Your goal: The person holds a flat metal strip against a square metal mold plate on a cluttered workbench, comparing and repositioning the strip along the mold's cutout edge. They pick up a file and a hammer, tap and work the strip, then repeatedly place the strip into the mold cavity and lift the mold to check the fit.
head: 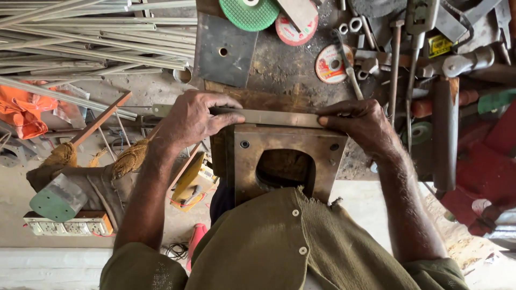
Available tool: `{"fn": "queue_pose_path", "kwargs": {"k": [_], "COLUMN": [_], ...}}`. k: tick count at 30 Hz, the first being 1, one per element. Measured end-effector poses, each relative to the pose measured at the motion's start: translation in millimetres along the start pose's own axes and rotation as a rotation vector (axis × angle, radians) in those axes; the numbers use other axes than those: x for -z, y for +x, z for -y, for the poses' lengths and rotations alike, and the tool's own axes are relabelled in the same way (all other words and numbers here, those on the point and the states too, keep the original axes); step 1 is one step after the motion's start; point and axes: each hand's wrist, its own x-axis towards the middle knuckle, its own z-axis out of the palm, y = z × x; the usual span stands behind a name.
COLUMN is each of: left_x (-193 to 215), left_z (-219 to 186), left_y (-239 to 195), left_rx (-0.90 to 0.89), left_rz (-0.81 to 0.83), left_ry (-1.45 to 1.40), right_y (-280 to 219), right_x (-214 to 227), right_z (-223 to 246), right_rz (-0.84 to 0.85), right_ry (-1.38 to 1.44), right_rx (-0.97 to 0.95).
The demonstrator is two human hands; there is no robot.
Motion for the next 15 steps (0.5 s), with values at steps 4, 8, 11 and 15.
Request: {"fn": "queue_pose_path", "kwargs": {"k": [4, 8, 11, 15], "left_x": [6, 4, 7, 9], "left_z": [-3, 3, -4, -9], "left_y": [-1, -2, -4, -5], "left_rx": [0.017, -0.068, -0.09, -0.064], "left_rz": [-0.01, -0.055, -0.081, -0.09], "left_ry": [-0.015, -0.009, -0.006, 0.007], "right_y": [6, 10, 13, 14], "right_x": [1, 6, 10, 11], "right_z": [7, 7, -8, -12], "right_rz": [0.033, 0.061, 0.091, 0.109], "right_ry": [-0.088, -0.163, -0.13, -0.07], "right_rx": [0.046, 0.081, 0.097, 0.112]}}
